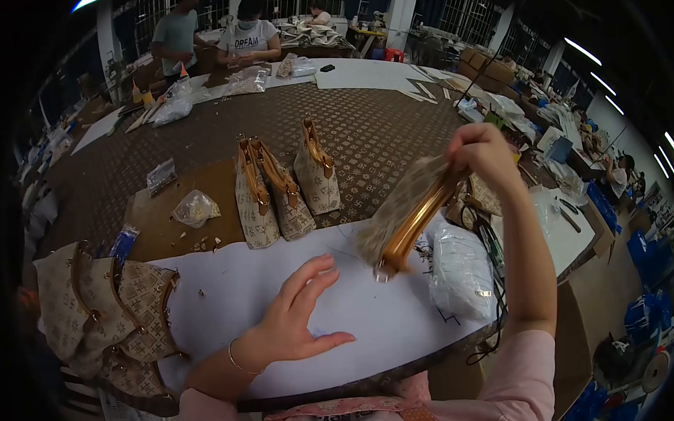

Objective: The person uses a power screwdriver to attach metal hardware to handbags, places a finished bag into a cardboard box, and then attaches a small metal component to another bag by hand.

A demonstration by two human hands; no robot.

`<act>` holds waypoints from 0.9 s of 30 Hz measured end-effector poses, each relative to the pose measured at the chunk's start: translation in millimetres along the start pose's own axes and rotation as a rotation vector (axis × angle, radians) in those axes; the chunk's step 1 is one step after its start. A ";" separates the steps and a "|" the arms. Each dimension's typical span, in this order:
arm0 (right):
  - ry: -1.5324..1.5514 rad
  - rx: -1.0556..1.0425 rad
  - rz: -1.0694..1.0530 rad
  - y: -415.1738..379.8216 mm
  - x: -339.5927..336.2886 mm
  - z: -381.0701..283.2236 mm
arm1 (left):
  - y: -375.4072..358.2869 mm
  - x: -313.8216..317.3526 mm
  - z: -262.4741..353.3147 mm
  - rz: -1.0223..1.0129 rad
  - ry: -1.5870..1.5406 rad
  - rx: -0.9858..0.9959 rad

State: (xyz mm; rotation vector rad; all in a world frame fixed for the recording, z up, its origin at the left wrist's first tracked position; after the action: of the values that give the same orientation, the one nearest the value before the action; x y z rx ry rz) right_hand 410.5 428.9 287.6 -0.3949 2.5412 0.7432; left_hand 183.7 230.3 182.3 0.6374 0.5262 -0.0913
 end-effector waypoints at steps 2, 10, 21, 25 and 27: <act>0.200 -0.052 -0.233 -16.9 65.8 -2.4 | -4.9 10.8 10.2 -0.097 0.020 0.046; 0.331 -0.262 -0.225 -92.2 202.5 -10.8 | -6.4 36.0 -26.8 -0.245 0.106 -0.159; 0.273 -0.389 -0.127 -146.2 177.5 -29.9 | -4.7 33.5 -38.2 -0.218 -0.156 -0.137; 0.329 -0.355 -0.076 -148.4 175.4 -37.3 | -3.4 28.9 -22.1 -0.255 -0.072 -0.154; 0.315 -0.375 -0.098 -149.8 173.6 -38.9 | -1.9 28.9 -21.0 -0.272 -0.079 -0.179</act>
State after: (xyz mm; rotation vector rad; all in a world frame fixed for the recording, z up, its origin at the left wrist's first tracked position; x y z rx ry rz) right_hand 307.3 260.8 164.5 -0.8113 2.6365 1.2050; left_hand 199.0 243.3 152.7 0.3829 0.5355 -0.3212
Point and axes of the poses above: each hand's wrist, its own y-axis towards the middle knuckle, its own x-axis out of the palm, z = x × y, the point moved 8 cm from there along y, towards the middle knuckle, and after that the axes turned 14 degrees about -x, right-handed, at the moved point
